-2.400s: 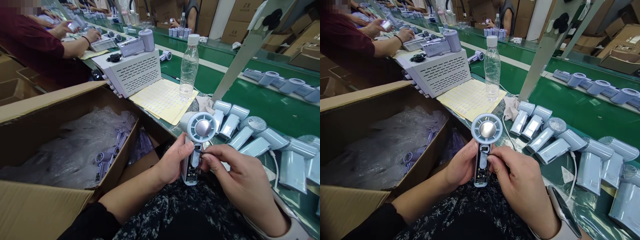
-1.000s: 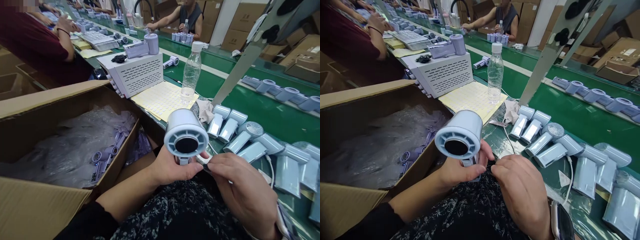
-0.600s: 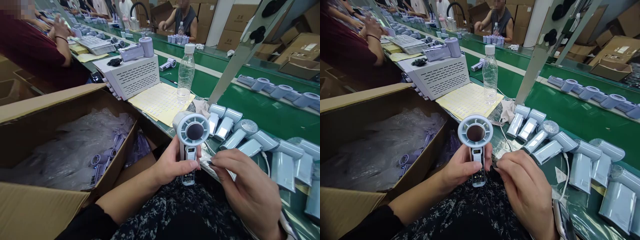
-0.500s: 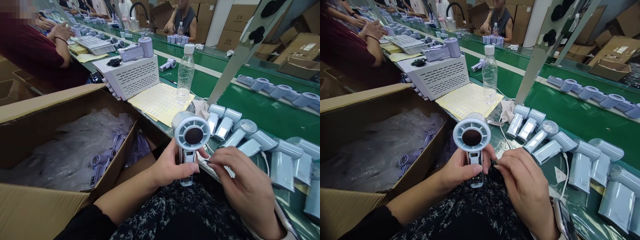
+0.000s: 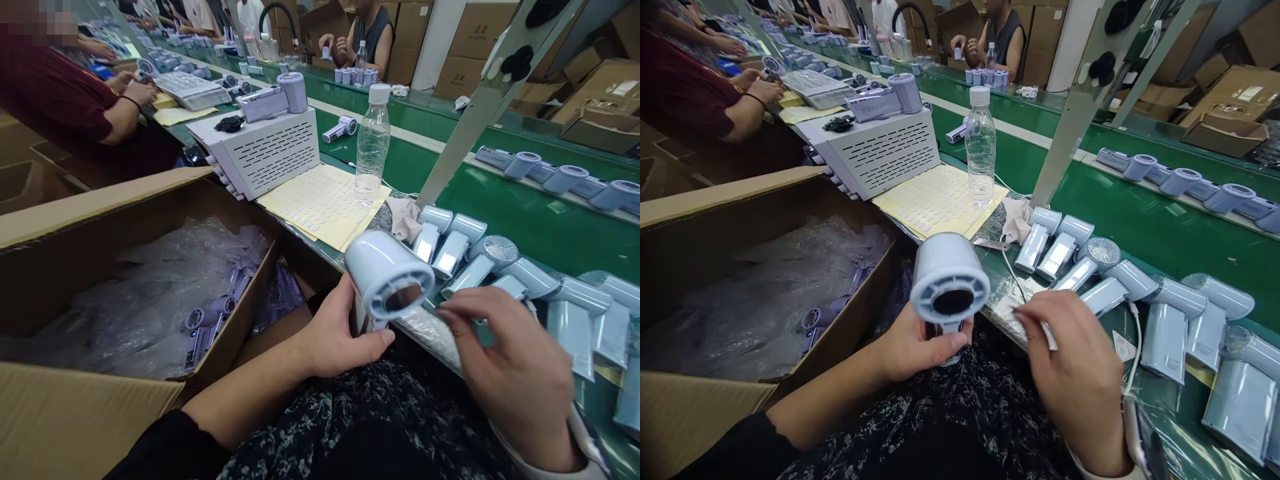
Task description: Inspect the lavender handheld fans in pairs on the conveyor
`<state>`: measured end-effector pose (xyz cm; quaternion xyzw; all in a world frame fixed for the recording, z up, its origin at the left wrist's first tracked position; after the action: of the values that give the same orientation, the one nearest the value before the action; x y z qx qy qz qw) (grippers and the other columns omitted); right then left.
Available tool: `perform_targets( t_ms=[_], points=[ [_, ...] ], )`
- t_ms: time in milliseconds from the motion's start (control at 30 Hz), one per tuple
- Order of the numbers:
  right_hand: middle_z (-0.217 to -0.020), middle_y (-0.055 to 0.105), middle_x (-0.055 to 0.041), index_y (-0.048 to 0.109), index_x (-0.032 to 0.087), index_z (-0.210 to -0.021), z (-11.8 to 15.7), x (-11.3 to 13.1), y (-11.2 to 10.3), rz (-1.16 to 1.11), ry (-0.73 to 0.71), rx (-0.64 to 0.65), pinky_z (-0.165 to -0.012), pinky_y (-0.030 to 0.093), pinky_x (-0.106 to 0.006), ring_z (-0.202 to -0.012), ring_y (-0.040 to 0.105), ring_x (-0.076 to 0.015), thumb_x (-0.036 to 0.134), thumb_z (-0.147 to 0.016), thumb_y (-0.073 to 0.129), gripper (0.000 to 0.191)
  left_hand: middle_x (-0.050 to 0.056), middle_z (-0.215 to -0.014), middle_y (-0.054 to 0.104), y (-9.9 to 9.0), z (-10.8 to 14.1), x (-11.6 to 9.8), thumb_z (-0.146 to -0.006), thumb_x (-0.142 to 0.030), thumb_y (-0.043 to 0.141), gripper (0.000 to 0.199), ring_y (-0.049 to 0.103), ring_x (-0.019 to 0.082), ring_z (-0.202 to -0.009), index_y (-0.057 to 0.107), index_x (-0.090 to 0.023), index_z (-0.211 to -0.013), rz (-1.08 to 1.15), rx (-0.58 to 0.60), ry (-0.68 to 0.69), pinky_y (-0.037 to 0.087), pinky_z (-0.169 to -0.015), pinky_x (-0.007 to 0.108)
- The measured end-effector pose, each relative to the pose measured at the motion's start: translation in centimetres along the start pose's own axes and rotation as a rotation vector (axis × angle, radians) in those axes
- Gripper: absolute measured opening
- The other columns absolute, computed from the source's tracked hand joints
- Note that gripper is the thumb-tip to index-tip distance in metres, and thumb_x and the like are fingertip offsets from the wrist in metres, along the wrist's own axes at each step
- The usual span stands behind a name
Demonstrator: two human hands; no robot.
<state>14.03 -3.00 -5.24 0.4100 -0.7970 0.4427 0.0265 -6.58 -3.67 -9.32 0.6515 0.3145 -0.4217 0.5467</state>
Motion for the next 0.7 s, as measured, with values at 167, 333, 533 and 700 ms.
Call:
perform_targets(
  t_ms=[167,333,533,700],
  points=[
    [-0.101,0.076,-0.0029,0.061,0.026,-0.1,-0.2,1.0,0.2,-0.412,0.285,0.044,-0.071,0.062,-0.026,-0.083,0.076,-0.0176,0.022,-0.095,0.066,0.009,0.0,-0.085,0.066,0.0,-0.3,1.2,-0.079,-0.036,0.082,0.047,0.062,0.015,-0.073,0.049,-0.021,-0.108,0.088,0.067,0.005,0.046,-0.071,0.03],
    [-0.112,0.074,-0.0037,0.057,0.027,-0.105,0.0,2.7,0.7,-0.592,0.278,0.037,-0.079,0.063,-0.025,-0.09,0.075,-0.0148,0.011,-0.092,0.065,0.022,0.0,-0.082,0.066,0.9,-0.4,1.1,-0.079,-0.035,0.082,0.049,0.062,0.016,-0.074,0.046,-0.021,-0.111,0.171,0.125,-0.009,0.046,-0.073,0.03],
    [-0.119,0.071,-0.0062,0.054,0.025,-0.112,0.1,2.4,1.0,-0.565,0.046,0.106,-0.088,0.059,-0.033,-0.106,0.07,-0.0186,-0.001,-0.091,0.06,0.034,0.001,-0.096,0.064,0.8,-0.4,1.6,-0.079,-0.037,0.083,0.057,0.063,0.016,-0.083,0.045,-0.022,-0.118,0.188,0.132,-0.048,0.048,-0.081,0.031],
    [-0.118,0.074,-0.0085,0.057,0.022,-0.108,-0.2,1.4,0.9,-0.235,-0.261,0.185,-0.093,0.056,-0.039,-0.104,0.065,-0.0226,-0.002,-0.092,0.057,0.029,0.008,-0.126,0.058,0.8,-0.3,1.5,-0.077,-0.039,0.086,0.066,0.056,0.026,-0.122,0.048,-0.02,-0.127,0.062,0.105,-0.078,0.043,-0.104,0.038]
  ],
)
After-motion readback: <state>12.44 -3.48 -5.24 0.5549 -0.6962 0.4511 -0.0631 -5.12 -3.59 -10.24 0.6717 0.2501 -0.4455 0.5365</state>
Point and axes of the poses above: each hand's wrist, its own z-axis away from the middle knuckle, its own y-axis out of the palm, x = y × z, the point moved 1 cm from there along -z, towards the middle knuckle
